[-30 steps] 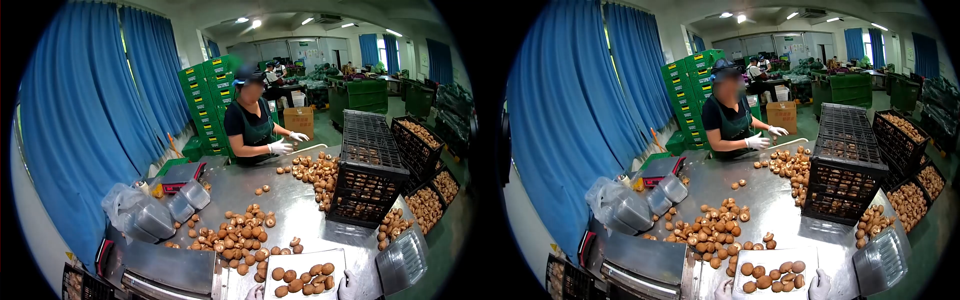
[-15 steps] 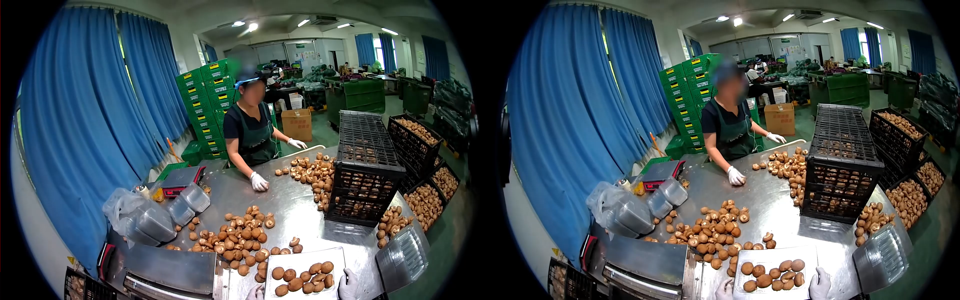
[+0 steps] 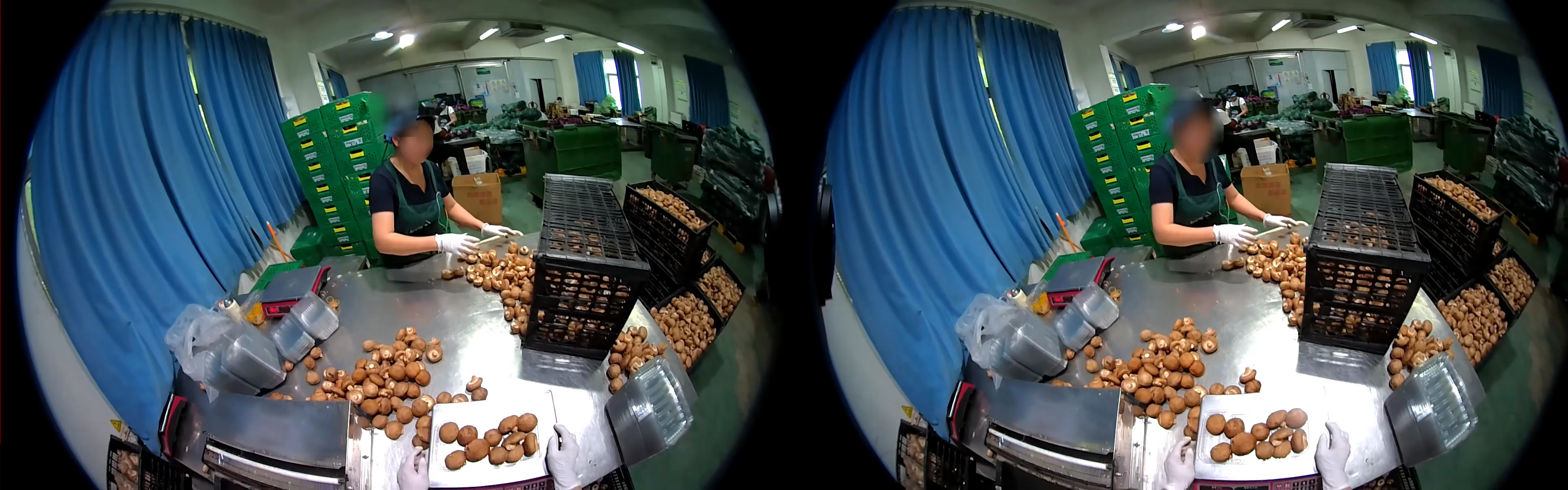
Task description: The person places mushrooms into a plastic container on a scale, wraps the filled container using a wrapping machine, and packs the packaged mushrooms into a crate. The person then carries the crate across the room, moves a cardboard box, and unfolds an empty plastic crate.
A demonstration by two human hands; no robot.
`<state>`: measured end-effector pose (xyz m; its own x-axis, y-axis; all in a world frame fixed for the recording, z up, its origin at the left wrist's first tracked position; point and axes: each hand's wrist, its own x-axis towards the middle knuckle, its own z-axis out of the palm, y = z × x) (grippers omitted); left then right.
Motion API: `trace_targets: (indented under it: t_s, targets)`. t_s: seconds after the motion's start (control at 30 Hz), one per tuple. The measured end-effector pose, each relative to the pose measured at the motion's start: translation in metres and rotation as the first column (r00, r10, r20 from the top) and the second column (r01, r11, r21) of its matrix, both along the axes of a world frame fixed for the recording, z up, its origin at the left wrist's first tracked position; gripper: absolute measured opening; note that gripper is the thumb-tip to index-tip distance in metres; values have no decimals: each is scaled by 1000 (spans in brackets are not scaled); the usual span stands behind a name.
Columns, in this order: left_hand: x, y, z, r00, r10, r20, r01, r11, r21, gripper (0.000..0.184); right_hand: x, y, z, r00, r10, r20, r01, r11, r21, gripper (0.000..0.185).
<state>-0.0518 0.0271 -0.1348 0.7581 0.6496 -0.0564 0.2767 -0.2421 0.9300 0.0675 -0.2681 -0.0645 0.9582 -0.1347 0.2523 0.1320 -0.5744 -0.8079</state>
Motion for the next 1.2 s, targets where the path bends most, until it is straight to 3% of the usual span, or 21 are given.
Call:
trace_targets:
  t_s: [0.07, 0.1, 0.13, 0.2, 0.27, 0.33, 0.4, 0.5, 0.6, 0.67, 0.7, 0.73, 0.83, 0.97, 1.0, 1.07, 1.13, 1.17, 1.2]
  targets:
    - [-1, 1, 15, 1000, -11, -18, 15, 963, 269, 30, 0, 0, 8, 999, 22, -40, -22, 1000, 9, 27]
    - [3, -5, 22, 989, 56, 137, -97, 945, 311, 35, 2, 1, 10, 995, 10, 96, 2, 992, -126, 27]
    - [15, -3, 77, 991, 9, 137, -71, 886, 458, 20, 3, 2, 14, 973, 16, 228, 44, 966, -255, 27]
    - [20, -5, 98, 995, 0, 95, -30, 947, 320, 21, 6, 7, 34, 958, -9, 286, 76, 971, -225, 25]
    - [24, -4, 101, 997, -56, -49, 68, 948, 310, 27, 10, 6, 34, 996, 67, 60, -67, 998, 8, 23]
    - [28, -1, 91, 992, -84, -92, 110, 937, 331, 31, 17, 7, 40, 984, 158, -87, -172, 969, -175, 25]
    - [31, 7, 93, 976, -132, -174, 183, 931, 317, 32, 24, 12, 34, 956, 166, -240, -195, 975, -104, 29]
    - [36, 13, 101, 948, -167, -270, 249, 919, 307, 33, 35, 17, 37, 912, 166, -376, -248, 952, -180, 29]
    - [39, 19, 101, 926, -177, -333, 274, 924, 269, 33, 34, 20, 44, 935, 192, -297, -274, 924, -267, 25]
    - [37, 22, 101, 922, -231, -310, 304, 929, 212, 33, 35, 20, 42, 919, 229, -320, -307, 927, -217, 26]
    - [38, 26, 85, 948, -230, -220, 290, 910, 298, 31, 35, 22, 44, 910, 221, -350, -302, 933, -196, 29]
    - [39, 24, 92, 940, -246, -238, 308, 911, 274, 28, 33, 25, 47, 901, 213, -379, -296, 939, -176, 31]
    - [42, 38, 66, 961, -227, -155, 218, 973, -70, 20, 25, 32, 43, 929, 186, -321, -264, 940, -218, 31]
    - [31, 48, 101, 962, -236, -137, 252, 961, 116, 20, 9, 45, 56, 946, 162, -281, -227, 950, -216, 26]
    - [24, 45, 133, 964, -216, -156, 226, 973, 49, 22, 5, 48, 60, 953, 167, -252, -225, 949, -221, 25]
    - [24, 75, 113, 952, -268, -146, 270, 963, -1, 22, -2, 62, 73, 961, 188, -201, -233, 945, -229, 24]
    - [16, 102, 110, 958, -284, -49, 288, 934, 210, 20, -8, 81, 83, 969, 199, -147, -228, 950, -212, 24]
    - [4, 107, 147, 960, -268, -78, 274, 960, 65, 18, -13, 93, 89, 966, 213, -146, -240, 949, -203, 25]
    - [3, 132, 124, 956, -294, -2, 286, 928, 238, 17, -18, 107, 97, 964, 224, -145, -249, 949, -193, 26]
